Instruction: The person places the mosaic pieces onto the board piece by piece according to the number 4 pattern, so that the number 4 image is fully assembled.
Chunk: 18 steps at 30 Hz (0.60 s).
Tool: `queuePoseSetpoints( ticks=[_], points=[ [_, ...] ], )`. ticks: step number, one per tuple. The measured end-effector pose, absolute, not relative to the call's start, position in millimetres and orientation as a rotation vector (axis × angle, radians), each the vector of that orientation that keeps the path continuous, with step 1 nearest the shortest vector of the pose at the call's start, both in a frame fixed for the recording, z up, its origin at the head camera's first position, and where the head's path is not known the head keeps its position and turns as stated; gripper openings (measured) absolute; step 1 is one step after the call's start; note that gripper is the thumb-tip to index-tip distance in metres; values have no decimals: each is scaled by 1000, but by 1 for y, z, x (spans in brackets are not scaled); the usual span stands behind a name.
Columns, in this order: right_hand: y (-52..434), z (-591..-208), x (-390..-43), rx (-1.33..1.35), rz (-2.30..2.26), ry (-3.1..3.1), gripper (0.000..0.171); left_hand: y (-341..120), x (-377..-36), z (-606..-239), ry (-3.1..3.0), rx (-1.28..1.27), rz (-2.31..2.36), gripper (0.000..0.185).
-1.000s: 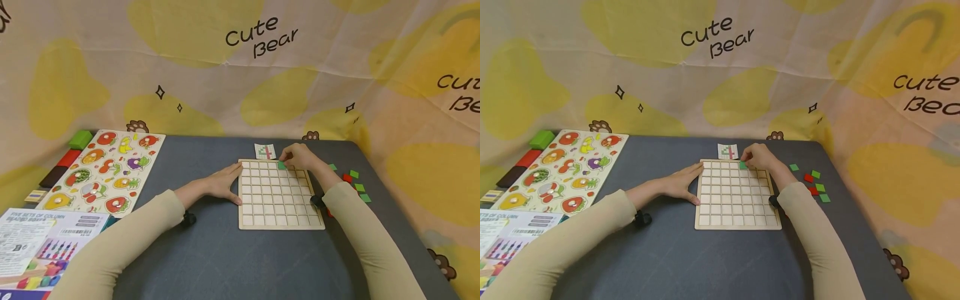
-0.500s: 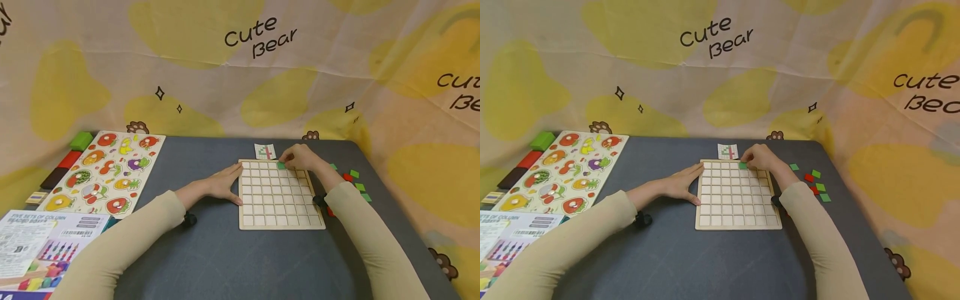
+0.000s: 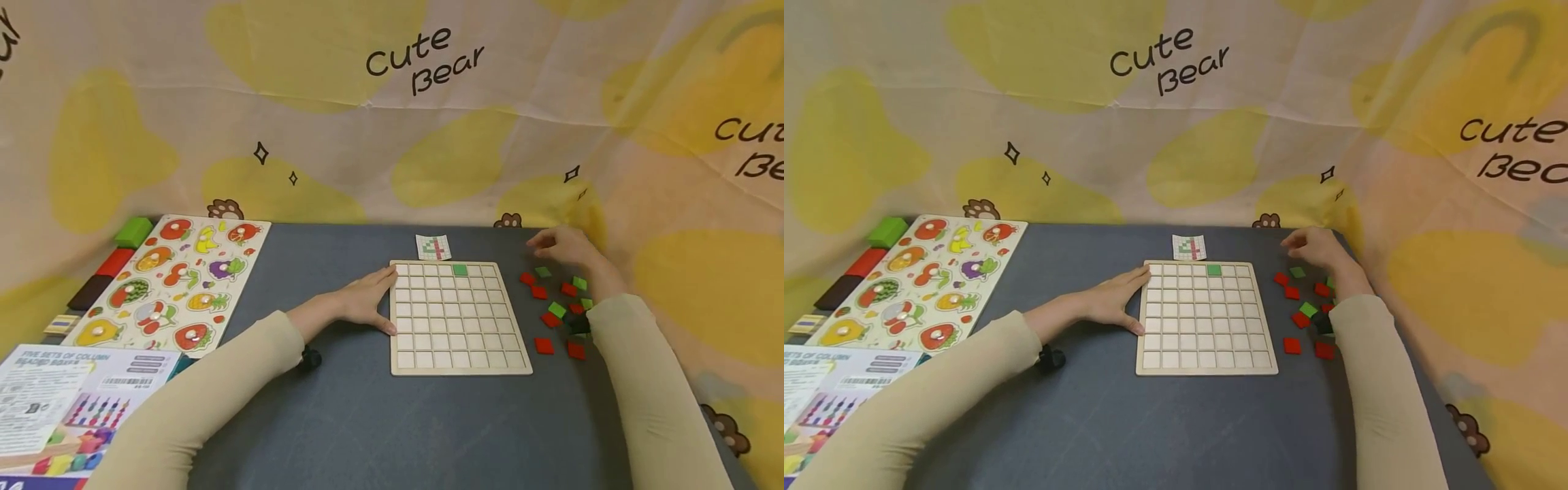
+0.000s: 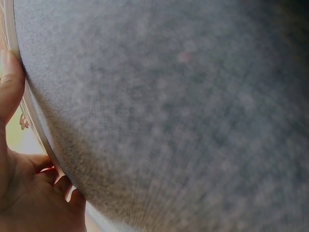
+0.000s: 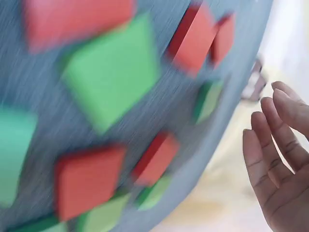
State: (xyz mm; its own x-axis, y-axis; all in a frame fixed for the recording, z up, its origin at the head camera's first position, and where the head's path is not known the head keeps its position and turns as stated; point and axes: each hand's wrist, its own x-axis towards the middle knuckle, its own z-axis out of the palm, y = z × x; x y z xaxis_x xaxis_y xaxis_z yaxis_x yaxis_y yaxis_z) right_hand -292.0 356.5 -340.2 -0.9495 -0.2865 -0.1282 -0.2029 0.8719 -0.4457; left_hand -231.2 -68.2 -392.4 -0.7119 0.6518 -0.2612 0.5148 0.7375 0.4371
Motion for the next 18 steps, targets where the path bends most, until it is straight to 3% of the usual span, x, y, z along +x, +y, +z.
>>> queuePoseSetpoints(
  ticks=[10,18],
  points=[
    [393,-358,-284,-449,-699,2710,42,-69,-231,-392,2539,886,466,115],
    [384,-362,-287,-390,-592,2748,31,-70,-230,-391,2542,884,460,115]
  ],
)
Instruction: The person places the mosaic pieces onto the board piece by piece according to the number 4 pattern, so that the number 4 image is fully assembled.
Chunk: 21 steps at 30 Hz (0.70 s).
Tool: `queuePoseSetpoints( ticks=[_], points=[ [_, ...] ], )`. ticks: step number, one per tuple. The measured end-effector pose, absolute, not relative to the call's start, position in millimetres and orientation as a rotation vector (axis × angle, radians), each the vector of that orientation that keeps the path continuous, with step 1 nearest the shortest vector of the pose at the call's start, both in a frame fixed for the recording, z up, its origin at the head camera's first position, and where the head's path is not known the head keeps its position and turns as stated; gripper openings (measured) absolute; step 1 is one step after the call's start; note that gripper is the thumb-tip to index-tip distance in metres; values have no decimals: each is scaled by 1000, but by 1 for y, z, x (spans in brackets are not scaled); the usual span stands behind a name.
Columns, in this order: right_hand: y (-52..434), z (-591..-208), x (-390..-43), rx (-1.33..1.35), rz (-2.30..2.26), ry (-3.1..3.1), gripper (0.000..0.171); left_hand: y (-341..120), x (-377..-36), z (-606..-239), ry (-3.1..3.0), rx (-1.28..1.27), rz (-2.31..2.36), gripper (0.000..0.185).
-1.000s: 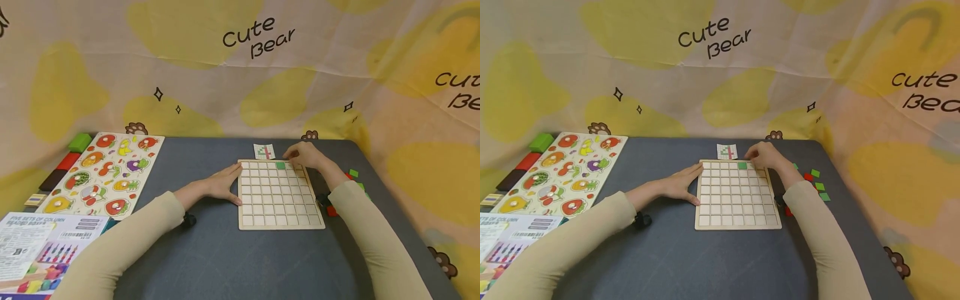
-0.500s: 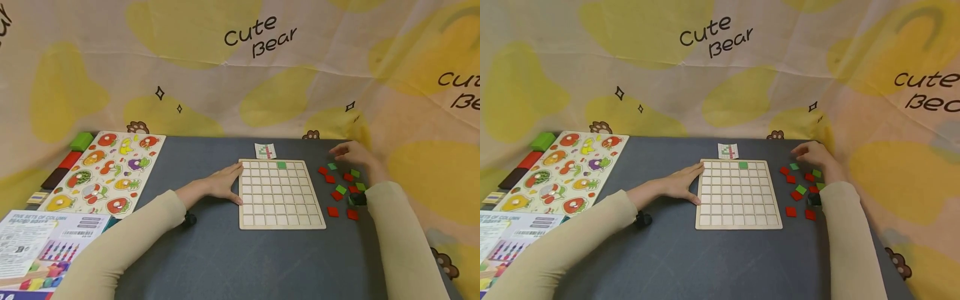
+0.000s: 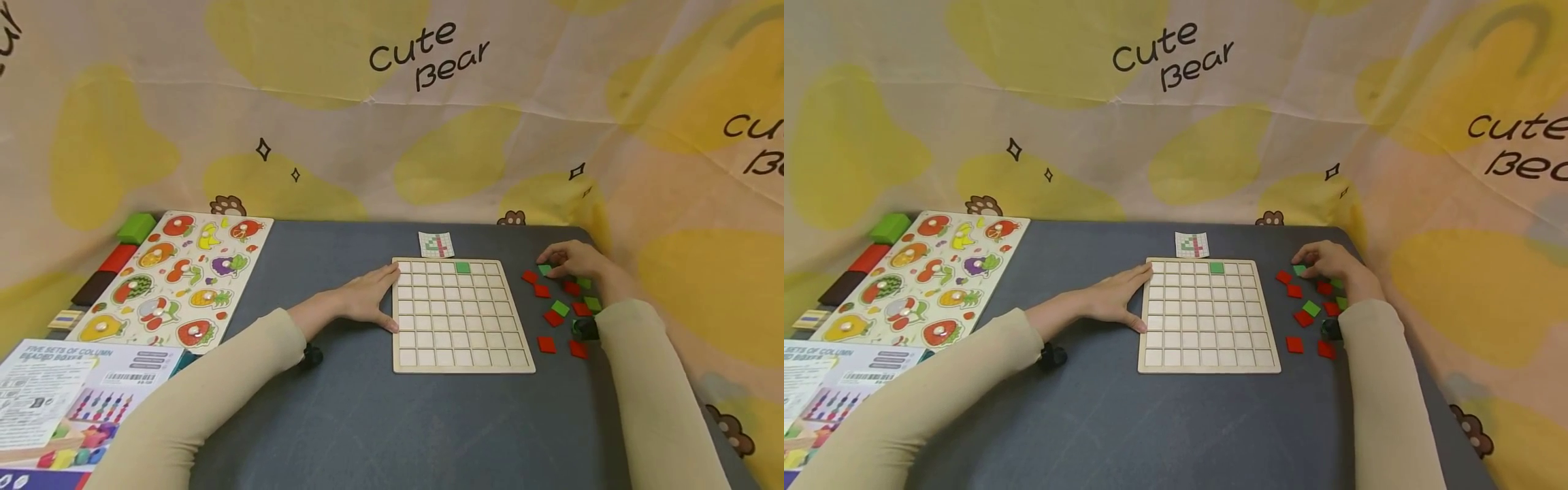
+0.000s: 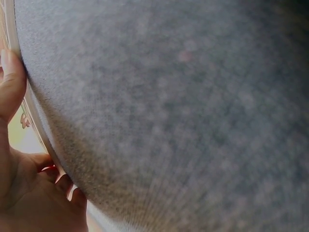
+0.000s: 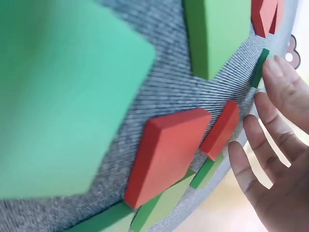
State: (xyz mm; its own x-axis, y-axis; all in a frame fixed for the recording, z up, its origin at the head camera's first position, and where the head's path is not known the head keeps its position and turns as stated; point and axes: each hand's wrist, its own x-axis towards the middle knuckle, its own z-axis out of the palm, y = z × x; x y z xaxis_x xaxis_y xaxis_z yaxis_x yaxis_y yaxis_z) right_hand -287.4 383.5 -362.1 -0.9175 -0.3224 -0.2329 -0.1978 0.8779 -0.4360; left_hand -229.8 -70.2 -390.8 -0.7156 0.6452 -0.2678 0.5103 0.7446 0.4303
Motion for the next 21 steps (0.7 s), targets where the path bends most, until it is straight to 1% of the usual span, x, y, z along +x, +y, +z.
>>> queuePoseSetpoints(
  ticks=[3,11,16,21],
  points=[
    [382,-363,-287,-363,-548,2782,26,-70,-230,-392,2541,887,459,115],
    [366,-356,-287,-294,-548,2881,21,-71,-231,-394,2553,892,441,115],
    [334,-352,-288,-275,-737,2887,24,-69,-232,-393,2605,876,389,115],
    [290,-352,-287,-379,-834,2840,20,-65,-232,-392,2650,851,354,117]
  ],
)
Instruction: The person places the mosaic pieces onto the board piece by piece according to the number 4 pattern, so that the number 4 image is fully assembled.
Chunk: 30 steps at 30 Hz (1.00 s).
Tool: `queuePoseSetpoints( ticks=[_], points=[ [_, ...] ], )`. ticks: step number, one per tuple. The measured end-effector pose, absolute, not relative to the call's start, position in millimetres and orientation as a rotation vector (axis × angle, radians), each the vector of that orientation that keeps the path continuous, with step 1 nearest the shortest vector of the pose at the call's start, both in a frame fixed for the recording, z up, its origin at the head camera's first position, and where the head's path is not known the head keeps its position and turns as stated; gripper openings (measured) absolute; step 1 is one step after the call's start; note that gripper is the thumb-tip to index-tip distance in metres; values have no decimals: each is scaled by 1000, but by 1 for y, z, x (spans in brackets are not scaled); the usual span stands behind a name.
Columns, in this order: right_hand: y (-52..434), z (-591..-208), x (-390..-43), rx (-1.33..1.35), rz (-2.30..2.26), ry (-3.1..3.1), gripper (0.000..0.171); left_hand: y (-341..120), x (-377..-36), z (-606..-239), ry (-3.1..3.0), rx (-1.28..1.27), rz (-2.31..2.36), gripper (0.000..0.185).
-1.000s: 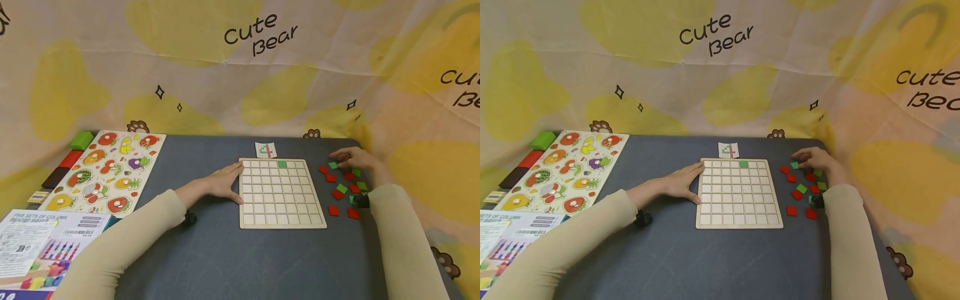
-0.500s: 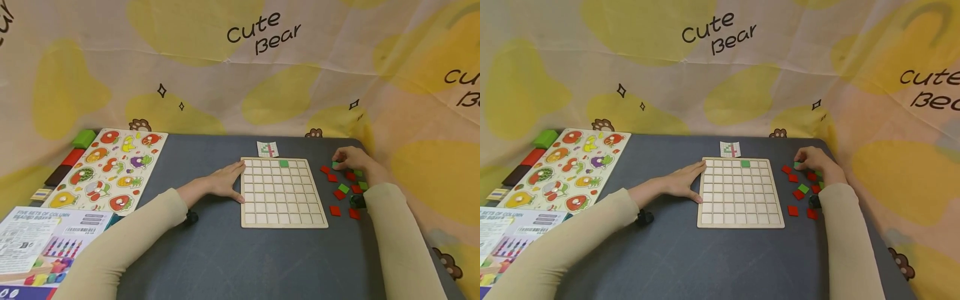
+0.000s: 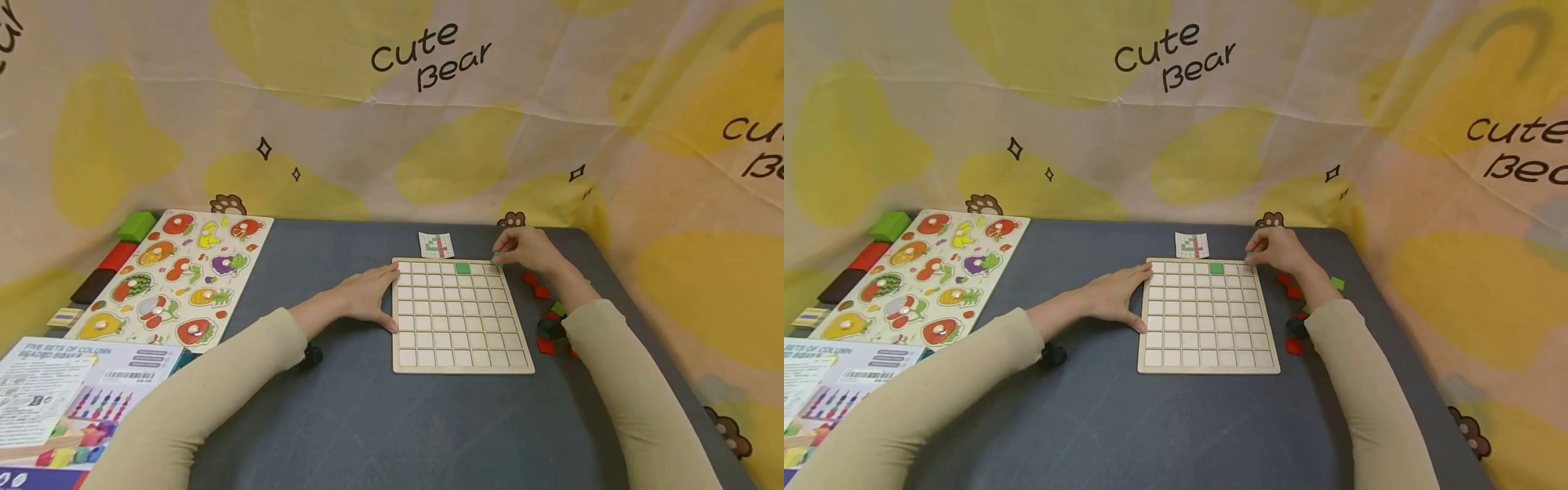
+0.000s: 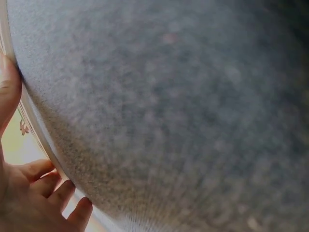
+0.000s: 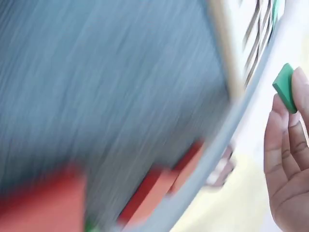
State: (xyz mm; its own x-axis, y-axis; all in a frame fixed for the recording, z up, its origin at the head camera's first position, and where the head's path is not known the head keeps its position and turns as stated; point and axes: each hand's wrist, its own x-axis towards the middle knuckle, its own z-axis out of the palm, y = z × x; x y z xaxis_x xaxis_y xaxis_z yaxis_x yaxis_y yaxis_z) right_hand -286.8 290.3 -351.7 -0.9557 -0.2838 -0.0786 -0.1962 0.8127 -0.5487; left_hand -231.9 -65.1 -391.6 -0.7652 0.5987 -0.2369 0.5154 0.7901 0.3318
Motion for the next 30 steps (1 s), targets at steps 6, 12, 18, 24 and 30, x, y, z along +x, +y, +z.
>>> queuePoseSetpoints(
  ticks=[6,12,18,24,30],
  points=[
    [250,-357,-286,-545,-887,2740,12,-63,-231,-391,2670,814,348,118],
    [226,-361,-283,-668,-870,2676,12,-63,-231,-389,2669,806,343,117],
    [213,-363,-280,-659,-804,2657,10,-64,-231,-389,2671,817,343,116],
    [209,-363,-280,-630,-736,2684,9,-65,-230,-389,2670,822,346,116],
    [208,-365,-279,-625,-713,2706,12,-65,-232,-391,2673,827,328,117]
  ],
)
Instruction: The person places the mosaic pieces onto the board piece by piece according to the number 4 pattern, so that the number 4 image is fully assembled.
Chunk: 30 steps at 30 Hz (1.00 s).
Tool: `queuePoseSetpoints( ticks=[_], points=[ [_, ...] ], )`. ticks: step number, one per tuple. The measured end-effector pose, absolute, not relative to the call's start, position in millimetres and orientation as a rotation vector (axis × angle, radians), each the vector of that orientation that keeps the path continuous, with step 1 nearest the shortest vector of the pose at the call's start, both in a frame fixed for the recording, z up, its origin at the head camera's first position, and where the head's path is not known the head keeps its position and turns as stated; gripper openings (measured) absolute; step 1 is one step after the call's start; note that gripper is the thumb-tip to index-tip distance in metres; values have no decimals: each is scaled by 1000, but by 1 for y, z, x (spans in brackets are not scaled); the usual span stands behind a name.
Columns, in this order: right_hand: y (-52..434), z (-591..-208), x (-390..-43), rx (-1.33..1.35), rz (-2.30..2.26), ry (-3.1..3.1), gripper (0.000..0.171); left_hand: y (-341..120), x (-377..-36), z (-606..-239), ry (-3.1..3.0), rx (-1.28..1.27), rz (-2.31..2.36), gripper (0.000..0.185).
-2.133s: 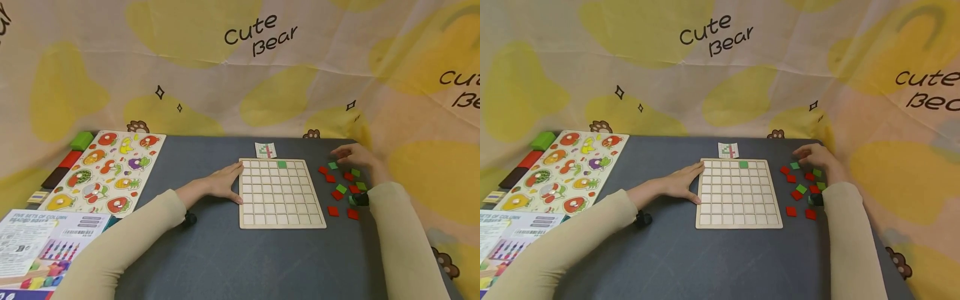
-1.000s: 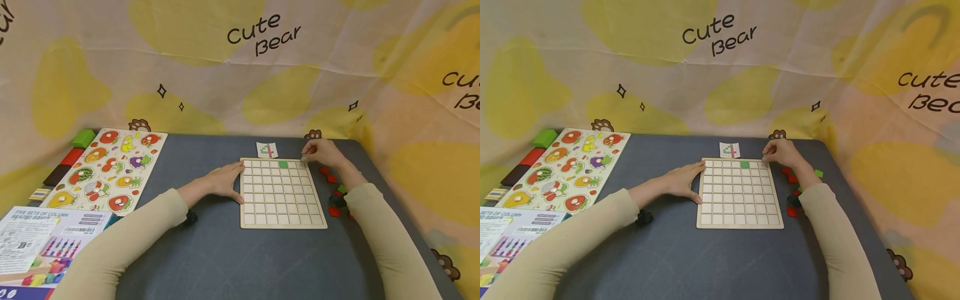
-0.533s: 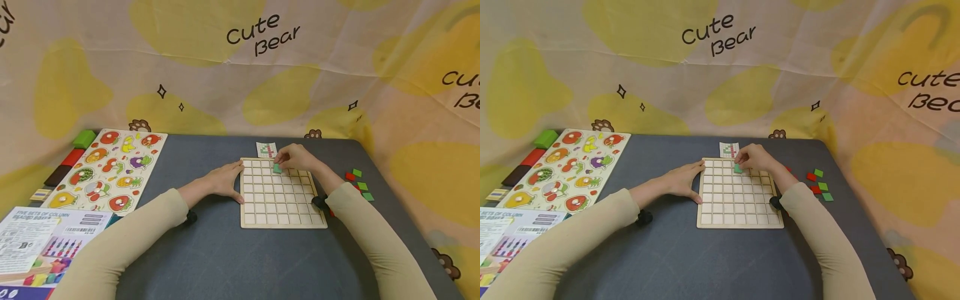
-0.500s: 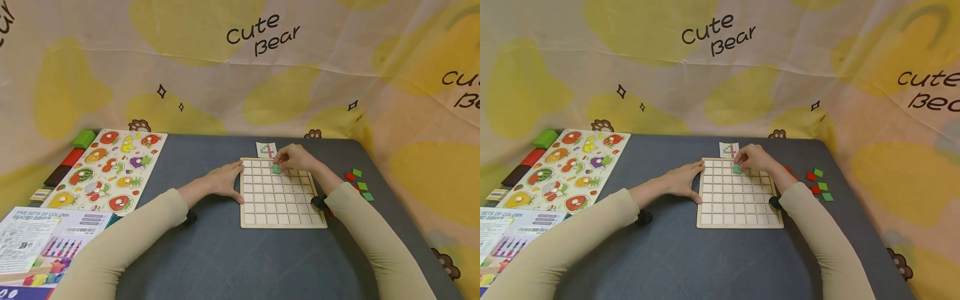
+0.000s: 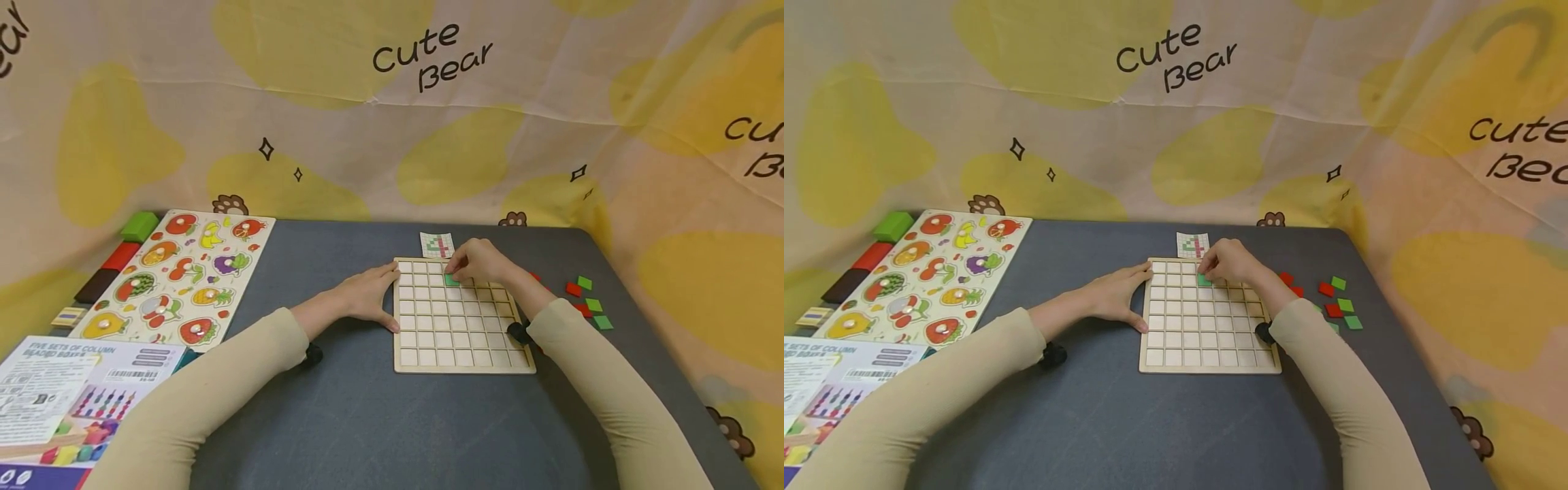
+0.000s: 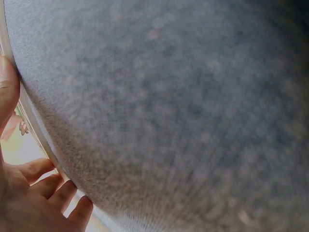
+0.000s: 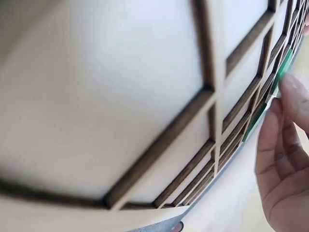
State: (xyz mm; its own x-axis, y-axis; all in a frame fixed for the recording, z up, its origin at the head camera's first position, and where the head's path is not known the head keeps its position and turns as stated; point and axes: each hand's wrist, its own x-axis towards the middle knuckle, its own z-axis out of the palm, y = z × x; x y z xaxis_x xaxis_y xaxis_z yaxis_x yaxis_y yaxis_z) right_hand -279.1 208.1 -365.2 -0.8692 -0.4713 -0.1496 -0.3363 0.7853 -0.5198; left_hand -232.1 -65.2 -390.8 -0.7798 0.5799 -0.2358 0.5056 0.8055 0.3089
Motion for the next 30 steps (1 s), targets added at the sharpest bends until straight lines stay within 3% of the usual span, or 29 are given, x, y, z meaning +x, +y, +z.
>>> queuePoseSetpoints(
  ticks=[9,19,30],
  points=[
    [236,-359,-281,-717,-748,2706,20,-64,-231,-390,2671,813,331,116],
    [331,-341,-278,-429,-736,2791,30,-65,-231,-390,2666,813,342,116],
    [420,-357,-268,-380,-858,2711,34,-66,-231,-390,2666,830,351,115]
  ],
)
